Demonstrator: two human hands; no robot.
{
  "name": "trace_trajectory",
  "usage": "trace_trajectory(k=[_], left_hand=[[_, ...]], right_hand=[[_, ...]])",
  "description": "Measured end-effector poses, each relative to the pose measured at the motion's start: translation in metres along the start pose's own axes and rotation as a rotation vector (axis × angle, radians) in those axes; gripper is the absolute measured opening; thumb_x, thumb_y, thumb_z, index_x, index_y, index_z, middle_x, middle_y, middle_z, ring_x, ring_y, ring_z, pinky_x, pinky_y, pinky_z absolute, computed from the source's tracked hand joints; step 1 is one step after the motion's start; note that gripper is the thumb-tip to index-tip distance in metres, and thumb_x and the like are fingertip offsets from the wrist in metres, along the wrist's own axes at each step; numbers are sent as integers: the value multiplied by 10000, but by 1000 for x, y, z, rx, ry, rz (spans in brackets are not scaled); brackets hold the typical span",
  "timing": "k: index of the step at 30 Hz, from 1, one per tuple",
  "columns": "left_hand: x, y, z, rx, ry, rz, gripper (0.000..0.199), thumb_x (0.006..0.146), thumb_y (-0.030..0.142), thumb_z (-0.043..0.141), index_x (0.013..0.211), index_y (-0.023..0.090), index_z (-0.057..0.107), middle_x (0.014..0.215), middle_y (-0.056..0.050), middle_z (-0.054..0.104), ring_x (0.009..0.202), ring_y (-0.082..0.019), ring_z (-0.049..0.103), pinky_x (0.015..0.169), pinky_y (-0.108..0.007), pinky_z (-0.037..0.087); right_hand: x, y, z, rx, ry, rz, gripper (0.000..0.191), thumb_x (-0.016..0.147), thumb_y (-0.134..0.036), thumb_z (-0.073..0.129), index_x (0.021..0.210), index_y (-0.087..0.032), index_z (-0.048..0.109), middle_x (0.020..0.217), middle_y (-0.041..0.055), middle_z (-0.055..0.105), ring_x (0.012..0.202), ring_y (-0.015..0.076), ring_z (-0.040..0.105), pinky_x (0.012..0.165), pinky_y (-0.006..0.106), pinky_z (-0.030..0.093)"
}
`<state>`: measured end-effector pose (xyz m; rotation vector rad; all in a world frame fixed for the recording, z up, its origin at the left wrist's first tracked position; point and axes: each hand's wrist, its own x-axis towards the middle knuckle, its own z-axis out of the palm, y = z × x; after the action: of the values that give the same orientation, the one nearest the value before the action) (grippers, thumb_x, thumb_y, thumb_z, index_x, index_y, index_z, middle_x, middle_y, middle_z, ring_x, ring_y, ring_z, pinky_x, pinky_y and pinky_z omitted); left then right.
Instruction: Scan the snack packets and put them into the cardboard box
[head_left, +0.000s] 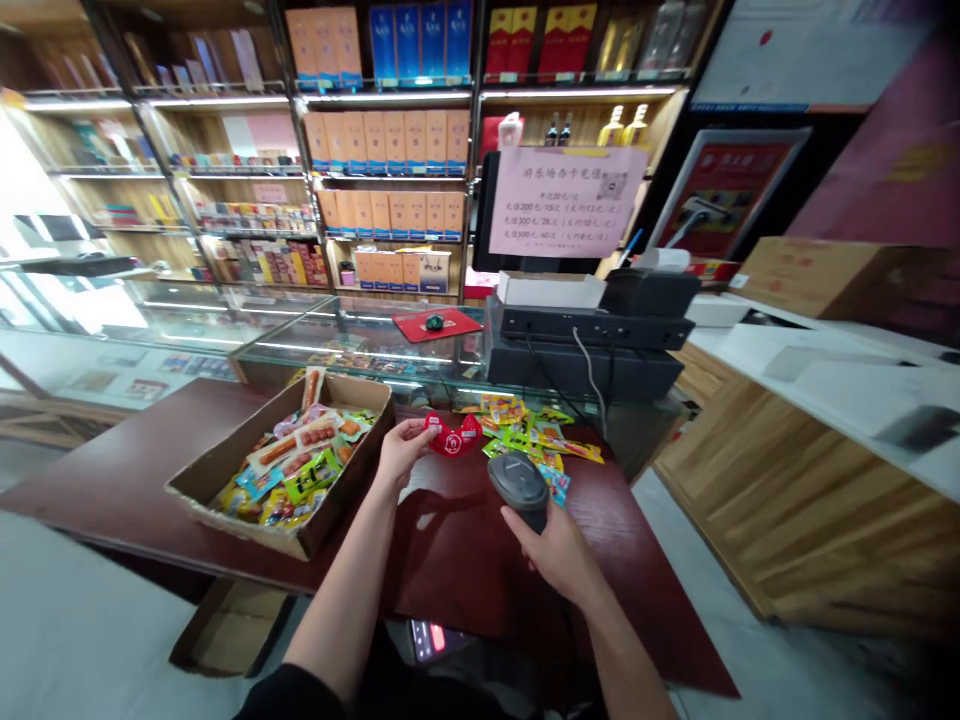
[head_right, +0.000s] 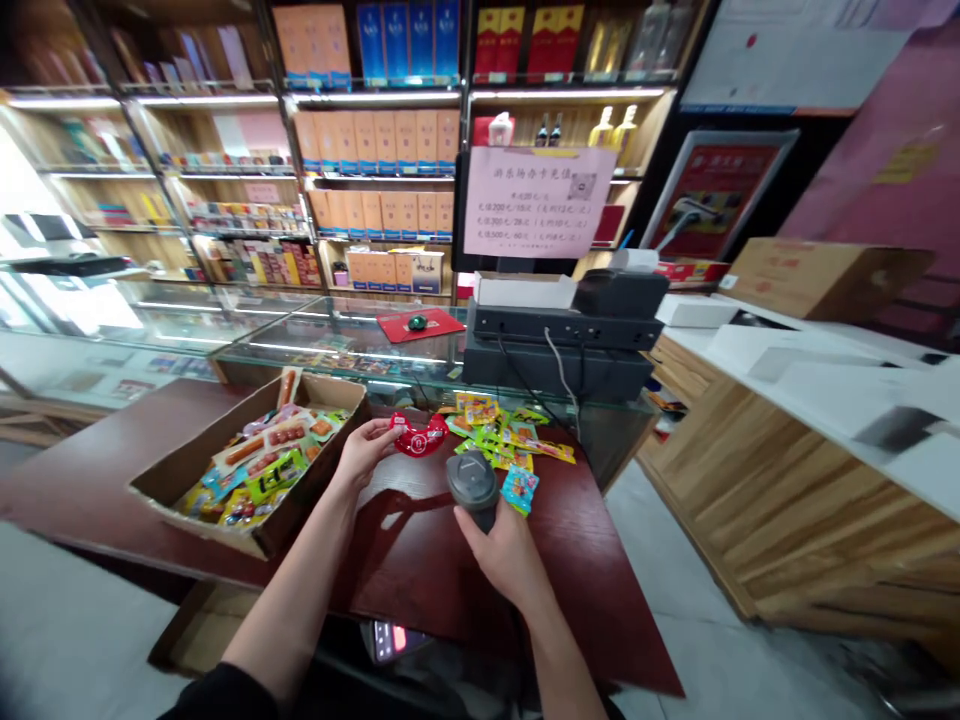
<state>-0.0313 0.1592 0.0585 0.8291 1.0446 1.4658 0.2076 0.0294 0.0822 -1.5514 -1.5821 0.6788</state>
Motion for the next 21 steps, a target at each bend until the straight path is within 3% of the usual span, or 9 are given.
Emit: trace_trajectory(k=[5, 8, 12, 16, 21], left_hand=[[-6, 69, -59, -59, 221, 221, 539, 492, 394, 967, 883, 127, 709, 866, -77, 775, 718, -158, 716, 690, -277, 594], [-18, 109, -100, -39, 373, 370, 549, 530, 388, 956, 951, 126, 721, 895, -72, 767, 762, -159, 725, 769, -304, 607], [-39, 130, -133, -19, 455, 462, 572, 525, 392, 959, 966, 106, 733, 922, -92, 758, 804, -183, 735, 833, -351, 613], [-48, 121, -129, 0, 433, 408, 565, 515, 412, 958, 938, 113, 734, 914, -90, 756, 802, -189, 735, 827, -366, 617], [-34, 85, -79, 21, 279, 305, 560, 488, 414, 959, 908, 123, 730, 889, -78, 752, 817, -189, 724, 810, -363, 617]], right_hand=[[20, -7, 16, -19, -163, 126, 321, 854, -515, 621, 880, -195, 619, 478, -13, 607, 419, 194, 626, 453, 273, 460], [30, -19, 29, -2, -218, 107, 329, 860, -543, 615, 852, -218, 563, 484, -25, 606, 398, 179, 603, 445, 271, 456], [34, -36, 46, 20, -289, -1, 343, 873, -559, 607, 828, -222, 561, 481, -26, 600, 406, 178, 605, 482, 281, 481], [30, -44, 49, 23, -316, -41, 340, 879, -550, 602, 855, -211, 587, 495, -19, 610, 409, 180, 609, 483, 283, 483], [18, -32, 27, 24, -187, 37, 331, 847, -529, 643, 900, -203, 619, 490, -23, 619, 400, 182, 611, 455, 270, 468]])
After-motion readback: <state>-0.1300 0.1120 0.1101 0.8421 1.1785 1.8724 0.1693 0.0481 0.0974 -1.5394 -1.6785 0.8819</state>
